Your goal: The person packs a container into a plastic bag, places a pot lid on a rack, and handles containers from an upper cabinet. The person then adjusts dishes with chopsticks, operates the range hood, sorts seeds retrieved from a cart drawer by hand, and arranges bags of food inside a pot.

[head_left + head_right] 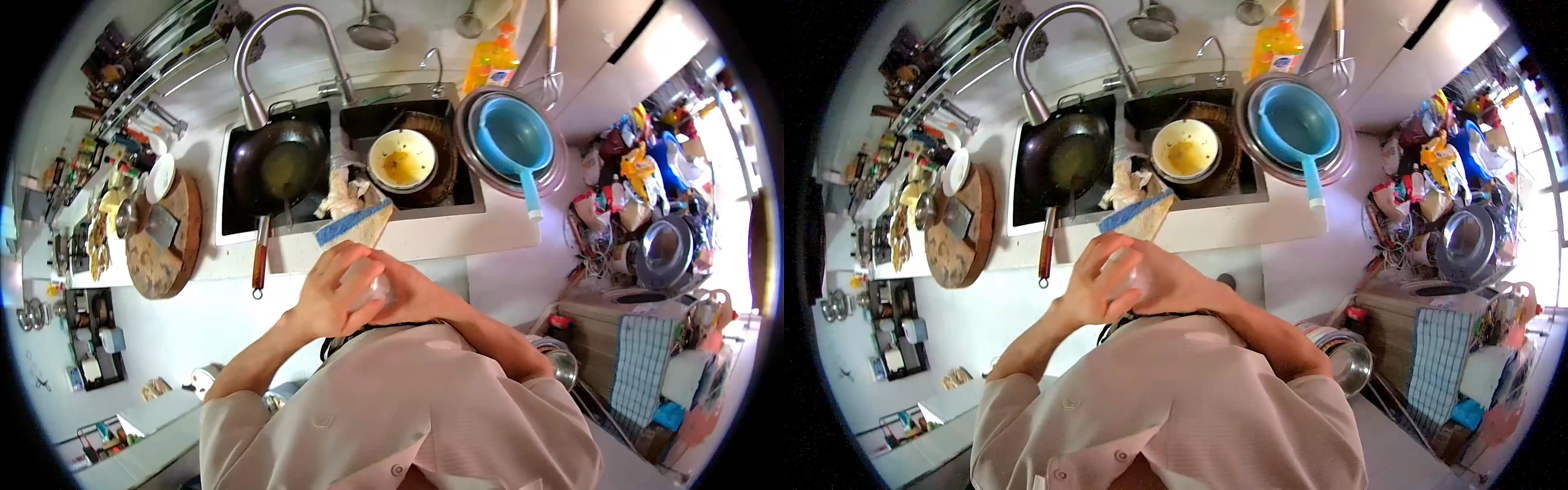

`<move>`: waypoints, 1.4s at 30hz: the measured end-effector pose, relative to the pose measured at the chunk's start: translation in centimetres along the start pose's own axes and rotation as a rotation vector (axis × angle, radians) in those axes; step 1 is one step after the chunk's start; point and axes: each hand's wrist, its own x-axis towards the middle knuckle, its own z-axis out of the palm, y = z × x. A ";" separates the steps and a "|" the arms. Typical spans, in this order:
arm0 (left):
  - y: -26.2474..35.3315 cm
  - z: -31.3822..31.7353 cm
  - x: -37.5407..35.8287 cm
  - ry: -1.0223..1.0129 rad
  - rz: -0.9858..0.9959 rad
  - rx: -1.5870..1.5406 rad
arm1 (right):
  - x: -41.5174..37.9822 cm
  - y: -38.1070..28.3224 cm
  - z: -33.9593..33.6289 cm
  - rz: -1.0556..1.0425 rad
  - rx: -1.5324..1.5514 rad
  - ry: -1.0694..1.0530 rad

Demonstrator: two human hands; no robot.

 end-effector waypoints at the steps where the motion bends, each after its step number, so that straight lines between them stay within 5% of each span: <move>1: 0.7 0.7 0.0 0.031 -0.096 0.008 | -0.2 1.2 0.1 -0.069 -0.072 0.069; 5: 1.5 3.7 1.5 0.069 -0.494 0.077 | -0.2 4.1 -0.1 -0.180 -0.539 0.348; 10: 1.0 4.4 3.5 0.158 -0.492 -0.077 | -1.2 5.6 -2.1 -0.128 -0.475 0.411; 12: 0.1 3.3 3.4 -0.132 -0.290 -0.201 | -2.2 6.2 -2.7 -0.086 -0.353 0.396; 14: -0.2 3.2 3.6 -0.200 -0.292 -0.194 | -3.0 6.2 -2.9 -0.042 -0.424 0.422; 18: 0.0 4.1 5.0 -0.084 -0.764 -0.227 | -4.7 6.0 -3.1 0.145 -0.565 0.520; 22: -3.7 7.9 4.7 0.071 -0.948 -0.197 | -7.1 9.0 -4.2 0.128 -0.604 0.667; 24: -6.0 12.4 1.8 0.129 -0.806 -0.084 | -7.9 10.0 -5.1 0.100 -0.564 0.773; 27: -8.1 15.9 0.0 -0.162 -0.554 0.138 | -7.6 6.5 -6.1 0.038 -0.596 0.799; 30: -9.1 18.5 -1.1 -0.218 -0.351 0.255 | -7.3 5.2 -6.8 0.023 -0.658 0.776; 35: -8.0 18.7 -1.0 -0.139 -0.331 0.303 | -7.4 5.9 -7.3 -0.041 -0.730 0.820; 37: -7.0 17.5 -0.3 0.115 -0.631 -0.219 | -7.2 6.1 -7.3 -0.031 -0.721 0.840; 38: -6.4 16.6 0.1 0.116 -0.633 -0.219 | -7.1 6.2 -7.2 -0.030 -0.722 0.837; 40: -4.5 14.3 2.0 0.419 -1.009 -1.134 | -6.6 6.5 -7.2 -0.051 -0.786 0.849; 42: -3.6 13.2 3.0 0.522 -0.989 -1.260 | -5.9 6.4 -6.9 -0.043 -0.834 0.828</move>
